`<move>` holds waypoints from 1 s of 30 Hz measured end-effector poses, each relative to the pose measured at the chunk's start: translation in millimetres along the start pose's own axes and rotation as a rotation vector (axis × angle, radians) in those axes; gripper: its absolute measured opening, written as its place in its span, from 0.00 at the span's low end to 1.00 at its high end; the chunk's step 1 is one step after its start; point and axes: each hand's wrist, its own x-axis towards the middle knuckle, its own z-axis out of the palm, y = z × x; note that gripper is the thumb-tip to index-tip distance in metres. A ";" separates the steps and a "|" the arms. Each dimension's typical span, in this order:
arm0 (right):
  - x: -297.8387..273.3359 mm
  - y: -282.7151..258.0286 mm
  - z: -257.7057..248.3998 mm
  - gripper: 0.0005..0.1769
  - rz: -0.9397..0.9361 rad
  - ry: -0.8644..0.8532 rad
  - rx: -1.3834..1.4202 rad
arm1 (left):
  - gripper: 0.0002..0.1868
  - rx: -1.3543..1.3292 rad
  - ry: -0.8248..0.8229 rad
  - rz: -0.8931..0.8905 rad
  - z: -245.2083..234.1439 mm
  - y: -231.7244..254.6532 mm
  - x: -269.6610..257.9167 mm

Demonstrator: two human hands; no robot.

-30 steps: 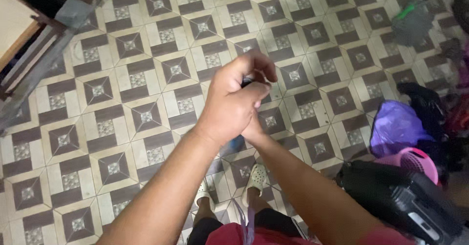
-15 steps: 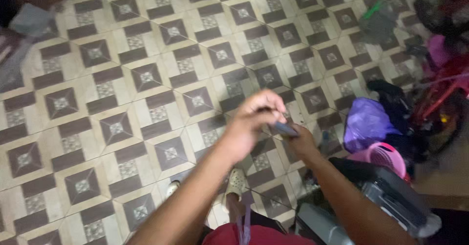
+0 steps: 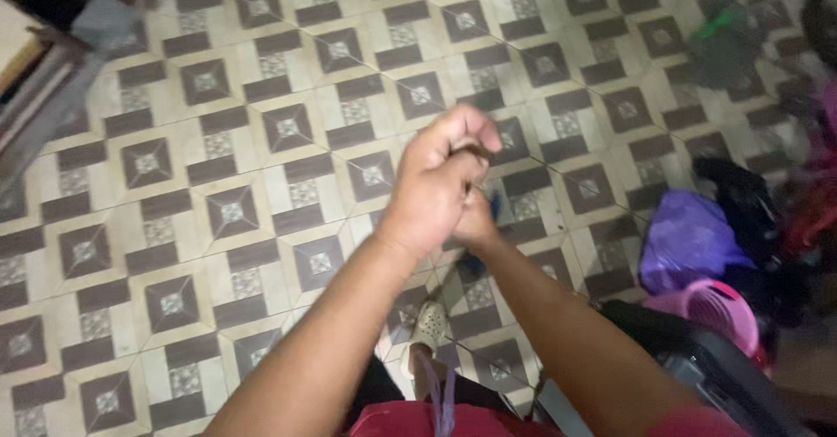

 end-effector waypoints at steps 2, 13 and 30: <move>15.0 -38.7 28.7 0.20 -0.158 -0.022 0.088 | 0.13 0.154 -0.038 0.164 -7.8 33.7 0.7; -1.7 -100.5 -15.3 0.15 0.212 -0.077 -0.114 | 0.06 -0.225 -0.251 0.115 -57.5 73.3 37.9; 129.1 7.3 0.2 0.10 0.168 0.011 -0.045 | 0.08 0.003 -0.112 0.001 -105.0 -0.4 149.7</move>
